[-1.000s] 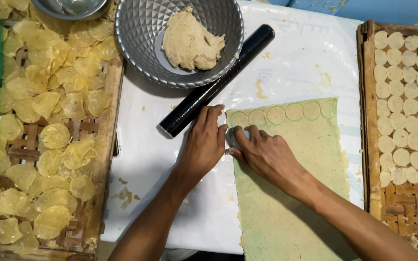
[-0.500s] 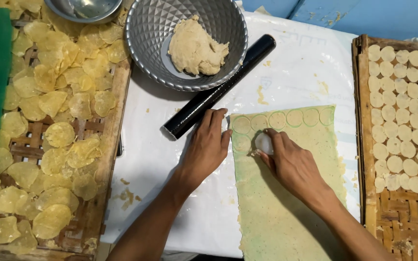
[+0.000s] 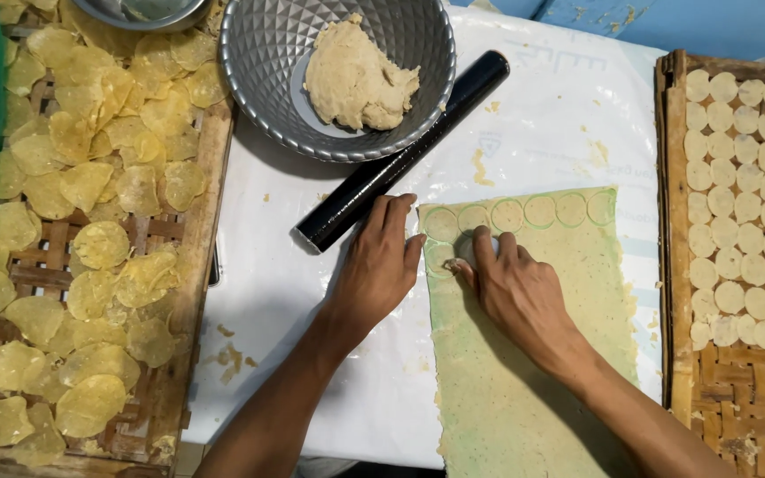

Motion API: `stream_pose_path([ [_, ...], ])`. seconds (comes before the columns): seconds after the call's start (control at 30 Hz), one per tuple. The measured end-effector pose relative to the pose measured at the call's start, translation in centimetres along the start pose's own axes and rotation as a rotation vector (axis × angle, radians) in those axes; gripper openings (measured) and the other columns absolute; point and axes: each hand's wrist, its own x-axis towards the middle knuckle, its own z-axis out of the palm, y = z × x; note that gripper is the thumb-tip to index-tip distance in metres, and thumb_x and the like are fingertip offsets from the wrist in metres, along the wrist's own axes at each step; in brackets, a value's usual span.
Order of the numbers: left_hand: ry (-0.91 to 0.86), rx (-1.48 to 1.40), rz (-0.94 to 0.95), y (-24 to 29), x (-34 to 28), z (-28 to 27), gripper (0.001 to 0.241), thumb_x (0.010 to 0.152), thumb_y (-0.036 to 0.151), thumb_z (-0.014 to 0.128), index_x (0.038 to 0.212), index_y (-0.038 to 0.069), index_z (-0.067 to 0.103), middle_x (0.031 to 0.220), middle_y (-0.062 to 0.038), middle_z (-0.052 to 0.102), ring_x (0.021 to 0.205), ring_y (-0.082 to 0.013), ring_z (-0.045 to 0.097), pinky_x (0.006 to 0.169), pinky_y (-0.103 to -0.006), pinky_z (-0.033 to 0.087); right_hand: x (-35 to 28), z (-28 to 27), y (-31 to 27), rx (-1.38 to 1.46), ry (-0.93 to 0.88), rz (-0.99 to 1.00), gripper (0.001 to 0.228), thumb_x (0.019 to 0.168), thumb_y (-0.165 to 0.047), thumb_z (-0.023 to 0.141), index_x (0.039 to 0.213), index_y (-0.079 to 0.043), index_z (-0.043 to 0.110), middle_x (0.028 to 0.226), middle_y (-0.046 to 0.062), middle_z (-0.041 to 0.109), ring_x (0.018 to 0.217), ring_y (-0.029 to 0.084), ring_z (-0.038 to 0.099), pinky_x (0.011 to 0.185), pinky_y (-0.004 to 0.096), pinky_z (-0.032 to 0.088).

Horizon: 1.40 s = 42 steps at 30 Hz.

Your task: Cutting out small circles from a flat sheet of dough using a round mold.

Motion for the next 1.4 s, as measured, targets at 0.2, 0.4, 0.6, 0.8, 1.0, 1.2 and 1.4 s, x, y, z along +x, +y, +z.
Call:
stream_pose_path([
  [0.2,-0.027,-0.031,-0.014,0.3,0.0,-0.4,0.046,0.092,0.008,0.068,0.134,0.000,0.052,0.116,-0.016,0.059,0.112,-0.0336,0.064,0.091,-0.0417,0.055,0.6,-0.1,1.0,0.002,-0.119,-0.033,0.047,0.108,-0.047,0.028,0.137,-0.015,0.044,0.092,0.012,0.059,0.077,0.030,0.074,0.065,0.045,0.063],
  [0.4,-0.032,-0.044,-0.013,0.3,-0.1,-0.4,0.046,0.092,0.008,0.068,0.134,0.000,0.052,0.117,-0.017,0.059,0.113,-0.0344,0.064,0.090,-0.0415,0.055,0.3,-0.6,1.5,0.041,-0.076,-0.116,0.045,0.106,-0.046,0.033,0.135,-0.013,0.043,0.094,0.014,0.058,0.083,0.036,0.075,0.066,0.052,0.061],
  [0.6,-0.043,-0.077,-0.019,0.4,-0.1,-0.8,0.047,0.091,0.006,0.068,0.134,-0.002,0.052,0.116,-0.019,0.059,0.113,-0.0370,0.064,0.089,-0.0439,0.056,0.1,-0.1,1.6,0.190,-0.124,-0.060,0.047,0.105,-0.044,0.030,0.139,-0.013,0.041,0.100,0.015,0.060,0.084,0.039,0.074,0.072,0.055,0.061],
  [0.8,-0.042,-0.064,-0.016,0.2,-0.2,-0.6,0.047,0.092,0.008,0.068,0.135,-0.001,0.051,0.117,-0.018,0.058,0.113,-0.0365,0.064,0.089,-0.0429,0.056,-2.3,-0.5,4.0,0.278,-0.010,0.132,0.047,0.104,-0.039,0.041,0.139,-0.006,0.042,0.098,0.021,0.064,0.083,0.042,0.075,0.070,0.055,0.061],
  [1.0,-0.038,-0.058,-0.019,0.2,-0.2,-0.3,0.048,0.091,0.007,0.069,0.134,-0.002,0.052,0.116,-0.019,0.059,0.113,-0.0367,0.064,0.089,-0.0429,0.056,-2.1,-0.6,4.2,0.209,-0.050,0.100,0.052,0.103,-0.044,0.041,0.140,-0.008,0.040,0.101,0.016,0.061,0.088,0.042,0.073,0.072,0.057,0.060],
  [1.2,-0.033,-0.065,-0.020,0.3,-0.2,-0.3,0.046,0.091,0.006,0.069,0.133,-0.002,0.053,0.114,-0.019,0.060,0.111,-0.0362,0.065,0.088,-0.0425,0.056,-1.3,-1.2,3.8,0.178,-0.077,0.074,0.052,0.104,-0.045,0.037,0.139,-0.007,0.043,0.098,0.014,0.060,0.089,0.040,0.073,0.072,0.056,0.061],
  [1.4,-0.028,-0.048,-0.026,0.3,0.1,-0.1,0.050,0.089,0.007,0.073,0.134,0.001,0.053,0.115,-0.017,0.060,0.099,-0.0334,0.067,0.082,-0.0420,0.057,-0.6,1.0,3.1,-0.020,-0.049,0.145,0.049,0.107,-0.048,0.028,0.134,-0.009,0.043,0.094,0.010,0.059,0.084,0.033,0.075,0.066,0.049,0.061],
])
